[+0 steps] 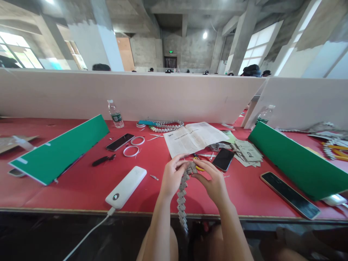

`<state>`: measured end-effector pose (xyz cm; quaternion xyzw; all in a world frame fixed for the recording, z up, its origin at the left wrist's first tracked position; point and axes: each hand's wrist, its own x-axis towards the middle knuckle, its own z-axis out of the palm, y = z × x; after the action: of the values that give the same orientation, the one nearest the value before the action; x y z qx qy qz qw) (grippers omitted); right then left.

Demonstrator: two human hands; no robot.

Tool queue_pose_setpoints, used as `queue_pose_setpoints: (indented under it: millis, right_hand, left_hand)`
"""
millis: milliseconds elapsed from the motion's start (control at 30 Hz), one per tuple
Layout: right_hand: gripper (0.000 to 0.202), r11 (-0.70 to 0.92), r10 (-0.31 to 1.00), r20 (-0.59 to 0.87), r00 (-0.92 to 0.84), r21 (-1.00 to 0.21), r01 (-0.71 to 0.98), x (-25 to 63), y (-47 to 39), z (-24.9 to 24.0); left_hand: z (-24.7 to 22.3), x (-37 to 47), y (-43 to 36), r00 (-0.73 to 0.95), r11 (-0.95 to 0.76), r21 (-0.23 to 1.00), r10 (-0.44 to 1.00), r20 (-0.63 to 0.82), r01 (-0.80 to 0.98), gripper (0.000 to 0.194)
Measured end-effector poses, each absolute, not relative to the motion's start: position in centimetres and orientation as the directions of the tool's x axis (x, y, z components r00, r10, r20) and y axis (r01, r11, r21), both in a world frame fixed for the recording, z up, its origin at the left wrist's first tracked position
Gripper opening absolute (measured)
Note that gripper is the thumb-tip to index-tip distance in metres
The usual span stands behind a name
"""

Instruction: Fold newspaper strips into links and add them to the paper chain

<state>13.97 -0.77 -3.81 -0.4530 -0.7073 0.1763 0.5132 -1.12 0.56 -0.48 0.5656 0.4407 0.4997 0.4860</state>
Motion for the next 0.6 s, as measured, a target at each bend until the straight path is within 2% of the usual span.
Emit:
queue_pose_setpoints:
  millis: [367, 600]
  right_hand:
    - [0.032, 0.566, 0.760, 0.650, -0.014, -0.651, 0.506, 13.70, -1.08, -3.86]
    - [0.036, 0.587, 0.771, 0.631, -0.084, -0.655, 0.476, 13.84, -0.80, -3.93]
  left_hand:
    - [-0.41, -1.41, 0.46, 0.156, -0.142, 0.989, 0.978, 0.136, 0.030, 0.037]
    - [-0.88, -1.41, 0.78, 0.101, -0.154, 0.988, 0.983, 0.152, 0.015, 0.038]
